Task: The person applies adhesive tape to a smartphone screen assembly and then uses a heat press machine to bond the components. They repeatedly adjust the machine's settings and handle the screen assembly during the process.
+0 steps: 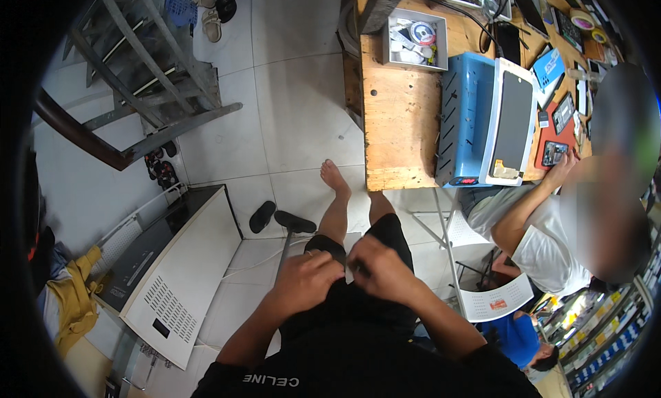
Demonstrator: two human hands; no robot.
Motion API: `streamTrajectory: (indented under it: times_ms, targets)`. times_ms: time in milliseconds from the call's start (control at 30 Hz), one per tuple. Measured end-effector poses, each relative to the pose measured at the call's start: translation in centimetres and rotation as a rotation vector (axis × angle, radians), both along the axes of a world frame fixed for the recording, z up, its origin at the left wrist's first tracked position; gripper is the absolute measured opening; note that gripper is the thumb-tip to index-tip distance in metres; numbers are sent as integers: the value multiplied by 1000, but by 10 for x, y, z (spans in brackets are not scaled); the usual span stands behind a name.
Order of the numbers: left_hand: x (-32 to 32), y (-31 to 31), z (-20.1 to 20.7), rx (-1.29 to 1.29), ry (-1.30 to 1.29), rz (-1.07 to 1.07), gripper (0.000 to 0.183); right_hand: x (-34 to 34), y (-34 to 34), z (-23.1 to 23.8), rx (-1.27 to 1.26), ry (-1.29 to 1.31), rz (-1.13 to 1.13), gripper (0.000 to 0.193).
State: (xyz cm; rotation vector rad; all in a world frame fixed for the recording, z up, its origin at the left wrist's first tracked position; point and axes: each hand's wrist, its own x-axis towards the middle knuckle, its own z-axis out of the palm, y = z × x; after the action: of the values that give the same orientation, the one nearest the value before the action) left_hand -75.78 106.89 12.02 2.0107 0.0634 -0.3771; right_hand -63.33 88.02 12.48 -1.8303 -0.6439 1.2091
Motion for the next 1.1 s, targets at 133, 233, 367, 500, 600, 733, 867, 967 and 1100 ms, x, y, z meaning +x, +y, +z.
streamTrajectory:
  times_ms: [133,233,367,500,600,733,867,967,1100]
  targets:
    - [-24,19,-16,-580,338,153,6,-3,9,8,331,588,118,21]
    - [-28,11,-15,-676,312,291,15,-5,21,9,324,775,-385,19]
    - [-31,5,-2,99,138,190,20,-7,39,-12,17,-107,-35,22]
    - [-45,35,-5,-545,327,538,14,-6,50,-17,282,471,304,25]
    - [-51,33,-16,-644,276,797,10,-11,64,-6,304,659,29,36]
    - [-50,11,-23,-438,203,1010,13,-20,86,-1,103,94,162,64]
    - [-56,6,-32,-601,217,1148,20,-20,91,-10,103,-79,105,55]
    - [-88,42,-96,-608,245,1136,27,-11,80,-16,137,45,60,54]
    - [-156,103,-271,256,342,1173,25,-3,59,-15,158,338,35,47]
